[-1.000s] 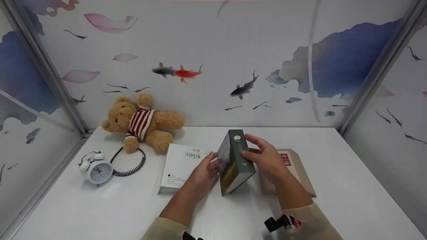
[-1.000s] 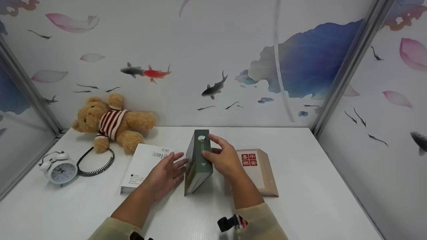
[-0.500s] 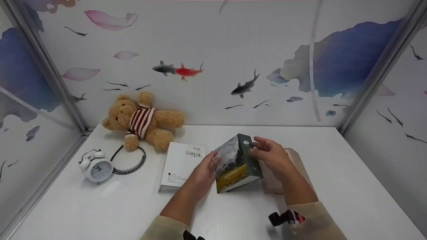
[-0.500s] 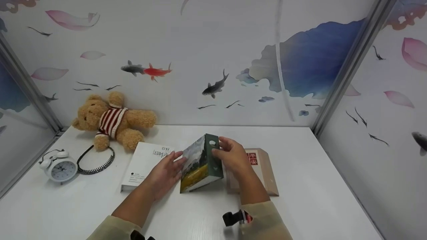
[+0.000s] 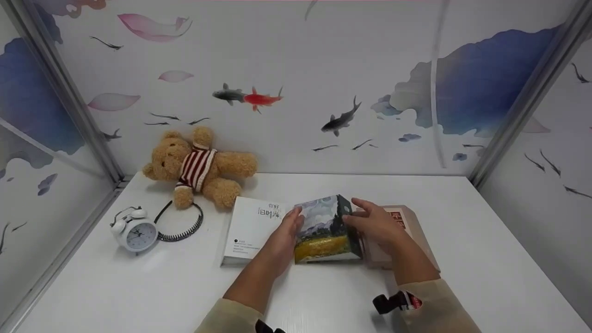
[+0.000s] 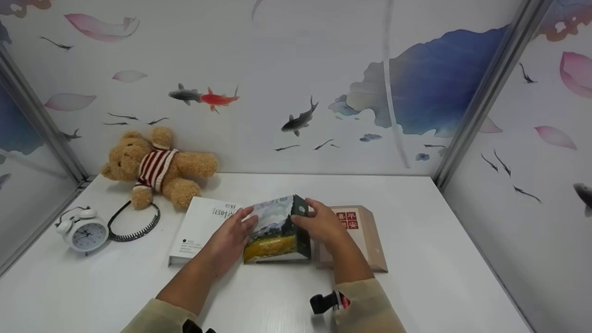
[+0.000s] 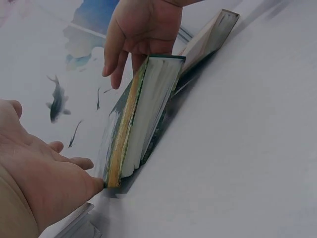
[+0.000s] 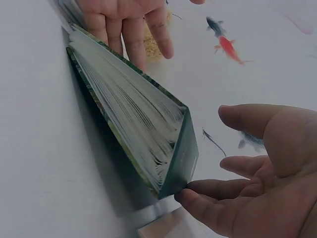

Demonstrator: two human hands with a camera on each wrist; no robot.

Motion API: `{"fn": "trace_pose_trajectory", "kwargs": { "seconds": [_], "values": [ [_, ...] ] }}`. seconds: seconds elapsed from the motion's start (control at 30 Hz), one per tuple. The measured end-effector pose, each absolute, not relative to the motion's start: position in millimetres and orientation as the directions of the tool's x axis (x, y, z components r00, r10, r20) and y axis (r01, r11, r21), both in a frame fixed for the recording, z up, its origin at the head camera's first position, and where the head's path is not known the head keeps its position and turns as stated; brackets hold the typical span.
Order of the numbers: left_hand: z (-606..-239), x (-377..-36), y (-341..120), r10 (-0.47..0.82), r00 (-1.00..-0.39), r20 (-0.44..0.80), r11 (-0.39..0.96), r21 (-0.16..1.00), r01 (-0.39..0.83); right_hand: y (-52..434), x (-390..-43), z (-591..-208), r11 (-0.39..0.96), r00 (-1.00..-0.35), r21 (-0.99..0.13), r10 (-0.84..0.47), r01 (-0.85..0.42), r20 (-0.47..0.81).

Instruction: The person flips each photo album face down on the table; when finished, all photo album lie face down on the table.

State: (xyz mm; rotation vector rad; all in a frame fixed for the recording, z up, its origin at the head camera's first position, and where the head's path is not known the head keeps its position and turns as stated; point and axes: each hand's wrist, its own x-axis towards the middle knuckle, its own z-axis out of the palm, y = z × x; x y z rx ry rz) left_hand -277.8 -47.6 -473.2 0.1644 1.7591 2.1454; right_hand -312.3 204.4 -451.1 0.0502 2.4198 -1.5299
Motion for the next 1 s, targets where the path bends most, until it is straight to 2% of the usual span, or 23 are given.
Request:
{"fn": "trace_pose_trajectory", "kwargs": {
  "seconds": [0.33,0.57,1.0],
  "values": [
    [-471,-279,-51,0.328,-0.937,-0.121,-0.184,0.965,-0.189,197,-310,-453,0.42,-0.955,-0.884,-0.112,0.203,-0.273],
    [-458,-279,-62,0.279,-0.958,-0.072,-0.206,0.97,-0.133,179,-307,-443,0.388,-0.973,-0.909,-0.1,0.155,-0.208],
    [-442,-279,-138,0.105,-0.994,-0.013,-0.183,0.983,-0.032,108,-301,-435,0.275,-0.966,-0.961,-0.25,-0.01,-0.061]
  ]
}}
